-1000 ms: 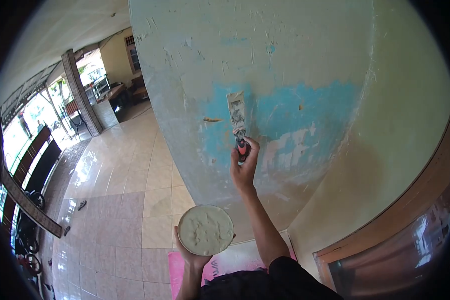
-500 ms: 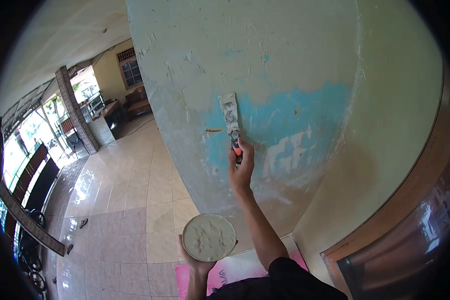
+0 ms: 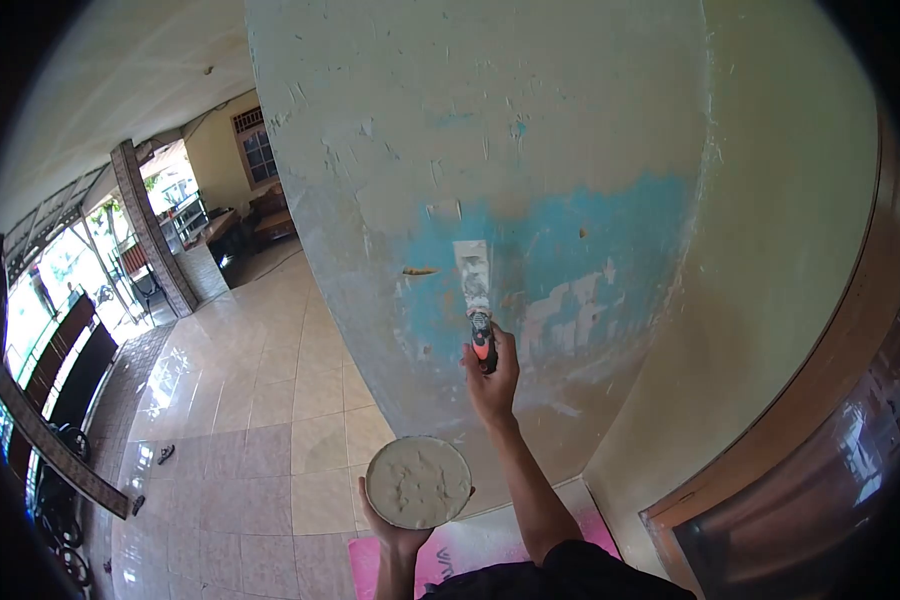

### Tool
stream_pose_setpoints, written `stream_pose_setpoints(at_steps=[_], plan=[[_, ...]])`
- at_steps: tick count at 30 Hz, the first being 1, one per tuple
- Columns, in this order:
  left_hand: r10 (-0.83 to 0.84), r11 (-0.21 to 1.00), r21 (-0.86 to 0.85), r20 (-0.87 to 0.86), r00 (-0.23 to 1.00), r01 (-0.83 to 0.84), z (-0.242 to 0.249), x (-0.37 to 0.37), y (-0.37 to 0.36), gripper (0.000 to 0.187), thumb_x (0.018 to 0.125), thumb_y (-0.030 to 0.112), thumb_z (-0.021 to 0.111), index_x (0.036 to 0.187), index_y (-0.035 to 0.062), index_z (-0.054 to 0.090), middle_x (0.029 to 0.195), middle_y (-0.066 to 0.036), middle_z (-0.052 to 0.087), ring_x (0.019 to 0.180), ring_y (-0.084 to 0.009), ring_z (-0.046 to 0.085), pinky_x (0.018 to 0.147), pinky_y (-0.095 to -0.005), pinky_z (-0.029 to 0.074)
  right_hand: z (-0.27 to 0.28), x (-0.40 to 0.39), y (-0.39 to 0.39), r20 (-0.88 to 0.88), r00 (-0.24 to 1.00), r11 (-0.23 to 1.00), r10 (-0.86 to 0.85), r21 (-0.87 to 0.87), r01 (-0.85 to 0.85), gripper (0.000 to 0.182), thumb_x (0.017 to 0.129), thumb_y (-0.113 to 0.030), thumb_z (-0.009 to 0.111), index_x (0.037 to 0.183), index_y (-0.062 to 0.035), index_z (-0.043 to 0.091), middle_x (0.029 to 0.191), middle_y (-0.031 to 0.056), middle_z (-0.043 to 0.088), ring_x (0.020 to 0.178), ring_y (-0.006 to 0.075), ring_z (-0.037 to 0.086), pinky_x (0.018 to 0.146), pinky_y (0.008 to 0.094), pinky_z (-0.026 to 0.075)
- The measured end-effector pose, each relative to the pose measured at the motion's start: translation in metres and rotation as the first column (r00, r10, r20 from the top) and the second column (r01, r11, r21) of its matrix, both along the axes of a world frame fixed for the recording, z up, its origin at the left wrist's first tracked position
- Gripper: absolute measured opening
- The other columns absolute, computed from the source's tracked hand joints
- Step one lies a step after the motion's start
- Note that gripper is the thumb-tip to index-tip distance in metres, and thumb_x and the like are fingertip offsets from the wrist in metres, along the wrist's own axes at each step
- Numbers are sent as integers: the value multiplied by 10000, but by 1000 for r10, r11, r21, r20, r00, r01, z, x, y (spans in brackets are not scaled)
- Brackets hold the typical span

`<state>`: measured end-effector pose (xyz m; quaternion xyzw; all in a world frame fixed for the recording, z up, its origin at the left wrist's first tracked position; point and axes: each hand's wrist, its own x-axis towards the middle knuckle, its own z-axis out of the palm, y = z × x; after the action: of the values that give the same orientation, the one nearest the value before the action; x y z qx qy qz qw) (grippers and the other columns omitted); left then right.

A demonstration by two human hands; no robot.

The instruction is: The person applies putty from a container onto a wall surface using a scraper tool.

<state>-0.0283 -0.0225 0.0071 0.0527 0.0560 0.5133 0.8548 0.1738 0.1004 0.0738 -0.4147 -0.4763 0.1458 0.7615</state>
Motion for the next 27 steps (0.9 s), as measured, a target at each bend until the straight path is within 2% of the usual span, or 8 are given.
stream_pose_setpoints(at_steps=[2, 4, 8, 13, 16, 21, 23, 27], plan=[[-1, 1000, -6, -9, 1000, 1, -1, 2, -2, 818, 842, 703, 431, 1447, 156, 372, 1492, -126, 344, 1353, -385, 326, 1095, -645, 234, 12, 1, -4, -36, 999, 1000, 29, -7, -29, 387, 901, -28, 634, 1259, 17, 493, 1014, 73, 535, 825, 164, 622, 721, 263, 504], [18, 1000, -13, -19, 1000, -18, -3, 4, -2, 820, 839, 702, 435, 1449, 157, 369, 1492, -125, 342, 1355, -386, 323, 1093, -649, 235, 19, 5, 0, 100, 985, 982, -143, 135, 129, 427, 924, -54, 606, 1321, 13, 463, 1007, 77, 518, 860, 168, 592, 755, 290, 490], [17, 999, -52, 8, 1000, -17, -7, 7, 0, 822, 840, 701, 432, 1452, 157, 363, 1494, -126, 337, 1356, -389, 319, 1085, -664, 238, 33, 11, 3, 236, 929, 953, -286, 172, 250, 470, 956, -78, 551, 1396, 6, 408, 1091, 127, 498, 913, 213, 548, 810, 325, 461], [-4, 1000, -22, -4, 1000, 4, -6, 9, 1, 820, 844, 701, 431, 1454, 157, 362, 1499, -128, 331, 1359, -386, 317, 1090, -655, 238, 33, 11, 22, 418, 718, 831, -556, 291, 475, 532, 975, -51, 488, 1480, -40, 323, 1203, 207, 379, 953, 300, 514, 821, 350, 452], [-12, 1000, -15, -3, 1000, 12, -6, 8, 3, 810, 848, 699, 434, 1445, 154, 378, 1496, -125, 340, 1358, -380, 322, 1099, -647, 231, 34, 2, 28, 443, 767, 884, -465, 176, 434, 551, 978, -41, 493, 1494, -46, 302, 1172, 183, 389, 1013, 303, 497, 838, 377, 456], [15, 1000, -18, -4, 1000, -16, -4, 7, 10, 785, 859, 684, 435, 1434, 152, 398, 1485, -118, 362, 1353, -372, 334, 1103, -643, 229, 31, 0, 18, 471, 752, 881, -462, 147, 450, 558, 954, -44, 543, 1477, -60, 349, 1098, 192, 434, 905, 308, 553, 731, 399, 491], [16, 999, -30, -7, 1000, -16, 0, 8, 10, 777, 862, 680, 434, 1431, 152, 404, 1480, -114, 372, 1350, -367, 340, 1106, -638, 228, 22, 2, 11, 512, 760, 892, -400, 28, 451, 566, 951, -48, 550, 1478, -61, 344, 1038, 181, 469, 893, 303, 565, 716, 399, 492], [-3, 1000, -21, -4, 1000, 3, 3, 9, 8, 763, 868, 674, 429, 1422, 150, 418, 1470, -109, 388, 1345, -350, 353, 1109, -615, 237, -9, 14, 6, 515, 758, 901, -400, 73, 427, 572, 949, -38, 545, 1479, -45, 330, 1014, 178, 480, 891, 296, 563, 712, 393, 494]])
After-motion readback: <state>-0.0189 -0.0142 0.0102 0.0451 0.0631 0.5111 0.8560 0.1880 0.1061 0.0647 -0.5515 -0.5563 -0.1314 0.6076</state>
